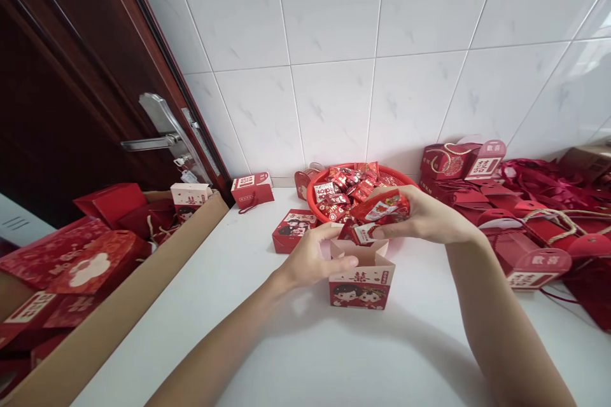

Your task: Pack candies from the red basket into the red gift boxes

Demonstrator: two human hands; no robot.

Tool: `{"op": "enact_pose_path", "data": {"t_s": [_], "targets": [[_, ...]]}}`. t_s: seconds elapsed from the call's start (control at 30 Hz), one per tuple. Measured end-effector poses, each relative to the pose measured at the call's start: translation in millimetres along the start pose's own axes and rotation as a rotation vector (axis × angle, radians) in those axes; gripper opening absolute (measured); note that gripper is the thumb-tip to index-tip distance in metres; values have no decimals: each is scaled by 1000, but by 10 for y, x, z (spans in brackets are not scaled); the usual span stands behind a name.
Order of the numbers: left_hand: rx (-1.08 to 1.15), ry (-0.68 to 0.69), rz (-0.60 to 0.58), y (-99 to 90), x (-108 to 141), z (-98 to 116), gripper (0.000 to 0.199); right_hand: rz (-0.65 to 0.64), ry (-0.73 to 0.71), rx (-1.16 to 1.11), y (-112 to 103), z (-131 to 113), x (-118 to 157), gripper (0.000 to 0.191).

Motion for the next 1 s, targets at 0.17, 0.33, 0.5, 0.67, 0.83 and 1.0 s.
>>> {"op": "enact_pose_path", "data": {"t_s": [0.17, 0.33, 0.5, 0.67, 0.83, 1.0], "targets": [[10, 27, -59, -27, -4, 20, 62, 19, 76, 285, 75, 24, -39, 41], [53, -23, -53, -13, -11, -74, 64, 74, 44, 367, 131, 0, -53, 35], [150, 34, -70, 18, -9, -18, 61, 54, -63, 160, 280, -117, -57, 22], [195, 48, -84, 46, -9, -45, 58, -30, -119, 172, 345, -121, -87, 17], [183, 58, -82, 30, -12, -44, 55, -183, -39, 290, 321, -45, -63, 18], [67, 17, -75, 5, -14, -47, 69, -267, 138, 584, 343, -29, 10, 19]]}}
Point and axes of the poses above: each hand's wrist, its own x-axis away from the middle knuckle, its own y-axis out of the palm, z = x × y, the point moved 5 cm from there along -x, towards the middle knuckle, and after that the axes turned 5 degrees about -z, right-handed, at the moved point
